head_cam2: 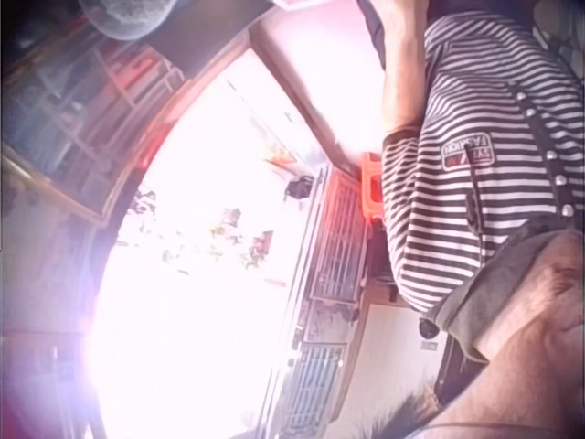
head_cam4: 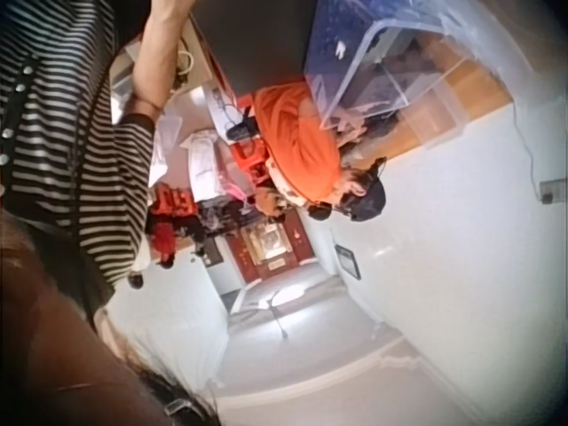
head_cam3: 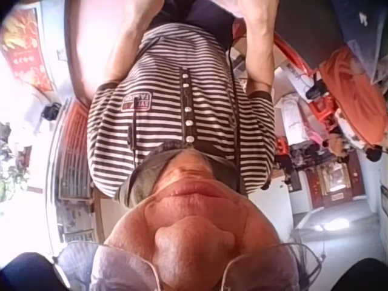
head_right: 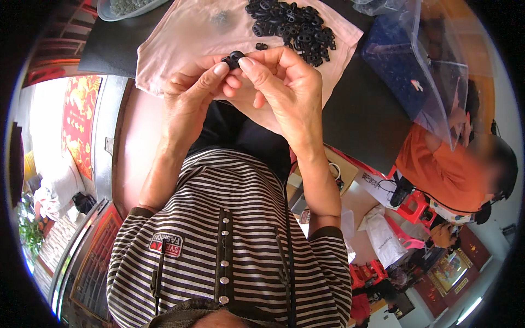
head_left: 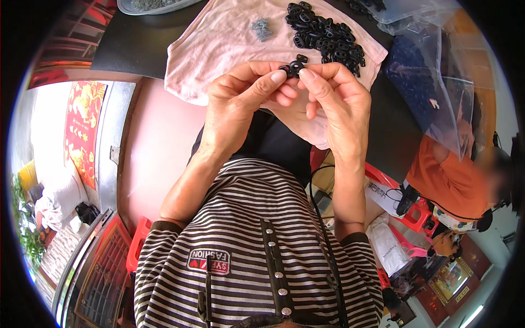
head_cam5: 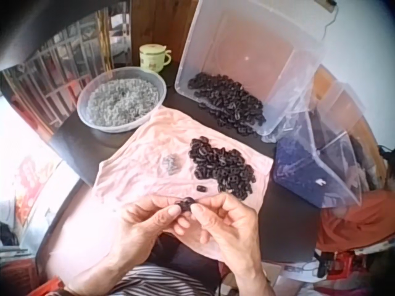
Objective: Assembling small black plastic components by hand
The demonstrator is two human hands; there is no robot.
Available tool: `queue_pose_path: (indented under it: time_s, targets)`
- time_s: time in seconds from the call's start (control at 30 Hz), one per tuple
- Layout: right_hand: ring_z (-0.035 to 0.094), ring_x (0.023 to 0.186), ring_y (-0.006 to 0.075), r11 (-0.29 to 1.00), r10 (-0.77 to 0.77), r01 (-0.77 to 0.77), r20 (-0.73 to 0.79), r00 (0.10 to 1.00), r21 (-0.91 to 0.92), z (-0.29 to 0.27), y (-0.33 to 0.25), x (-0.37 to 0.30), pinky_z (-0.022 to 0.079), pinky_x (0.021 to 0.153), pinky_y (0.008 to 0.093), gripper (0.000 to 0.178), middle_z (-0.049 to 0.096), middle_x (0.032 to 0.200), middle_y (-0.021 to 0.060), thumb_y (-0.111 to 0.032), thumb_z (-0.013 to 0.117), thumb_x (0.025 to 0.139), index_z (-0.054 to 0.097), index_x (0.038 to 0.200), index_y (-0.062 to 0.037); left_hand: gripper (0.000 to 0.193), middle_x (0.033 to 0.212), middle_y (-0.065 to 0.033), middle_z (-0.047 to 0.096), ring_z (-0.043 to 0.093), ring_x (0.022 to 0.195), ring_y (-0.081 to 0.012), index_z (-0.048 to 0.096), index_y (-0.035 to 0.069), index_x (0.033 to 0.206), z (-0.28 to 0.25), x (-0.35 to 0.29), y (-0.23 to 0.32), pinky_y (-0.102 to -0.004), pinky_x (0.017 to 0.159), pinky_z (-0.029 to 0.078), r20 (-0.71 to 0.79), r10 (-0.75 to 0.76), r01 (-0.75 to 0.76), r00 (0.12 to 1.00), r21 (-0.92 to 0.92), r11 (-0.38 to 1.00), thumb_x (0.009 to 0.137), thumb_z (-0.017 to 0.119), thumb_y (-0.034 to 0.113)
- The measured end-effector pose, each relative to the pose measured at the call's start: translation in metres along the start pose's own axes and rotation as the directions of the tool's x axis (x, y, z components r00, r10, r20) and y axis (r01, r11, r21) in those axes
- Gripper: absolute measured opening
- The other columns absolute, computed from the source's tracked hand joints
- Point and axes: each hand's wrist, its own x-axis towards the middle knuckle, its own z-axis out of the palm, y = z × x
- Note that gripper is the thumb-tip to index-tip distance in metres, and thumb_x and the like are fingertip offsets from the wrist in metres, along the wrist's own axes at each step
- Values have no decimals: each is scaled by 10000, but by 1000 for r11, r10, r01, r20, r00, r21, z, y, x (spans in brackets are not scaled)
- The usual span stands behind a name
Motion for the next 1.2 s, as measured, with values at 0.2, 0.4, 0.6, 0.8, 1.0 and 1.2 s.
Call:
queue_pose_path:
  time_s: [0.2, 0.4, 0.6, 0.8, 1.0, 1.2]
  targets:
    - [492, 529, 23, 999, -26, 26, 5, 1000, 26, -1, 1, 0, 387, 469, 153, 139, 669, 791, 63, -98, 652, 867, 622, 919, 27, 182, 901, -136, 675, 645, 756, -156, 620, -59, 1023, 3, -1, 1, -256, 705, 530, 8, -44, 45, 999, -48, 998, 903, 587, 75]
    - [494, 524, 22, 1000, -8, 8, 42, 999, -10, -3, 0, 0, 391, 470, 153, 134, 660, 760, 56, -95, 645, 872, 614, 906, 30, 178, 899, -136, 676, 640, 723, -157, 626, -54, 1022, 1, -1, -1, -256, 669, 527, 7, -36, 36, 999, -37, 999, 901, 589, 71]
    - [505, 524, 28, 998, 56, -58, 129, 990, 11, -14, -4, 7, 393, 467, 161, 128, 646, 737, 42, -104, 642, 876, 614, 882, 21, 165, 832, -118, 672, 636, 718, -150, 635, -50, 1010, 4, 3, -3, -254, 660, 526, 28, -49, 47, 998, 72, 996, 902, 584, 64]
    - [510, 548, 34, 990, 120, -109, 122, 985, -89, -21, -16, 6, 387, 465, 166, 115, 642, 727, 26, -106, 660, 861, 621, 882, 0, 162, 782, -71, 664, 613, 680, -118, 658, -10, 956, 3, 7, 5, -236, 638, 498, 71, -82, 75, 994, 98, 992, 874, 643, 130]
    - [575, 680, 83, 901, -278, 269, 25, 960, -341, -4, 2, -3, 496, 597, 237, 266, 636, 893, 47, -24, 730, 750, 619, 991, -9, 122, 715, -10, 612, 540, 624, -81, 669, 22, 854, 10, 5, -5, -222, 604, 445, -69, -83, 85, 994, 26, 996, 858, 664, 144]
    - [587, 642, 121, 646, -567, 491, 63, 821, -585, -1, 10, -2, 497, 599, 245, 340, 623, 853, 58, -7, 764, 685, 634, 997, -43, 113, 726, -3, 598, 551, 686, -81, 656, 21, 836, 16, 1, -7, -220, 648, 443, -68, -124, 109, 990, -199, 974, 867, 649, 130]
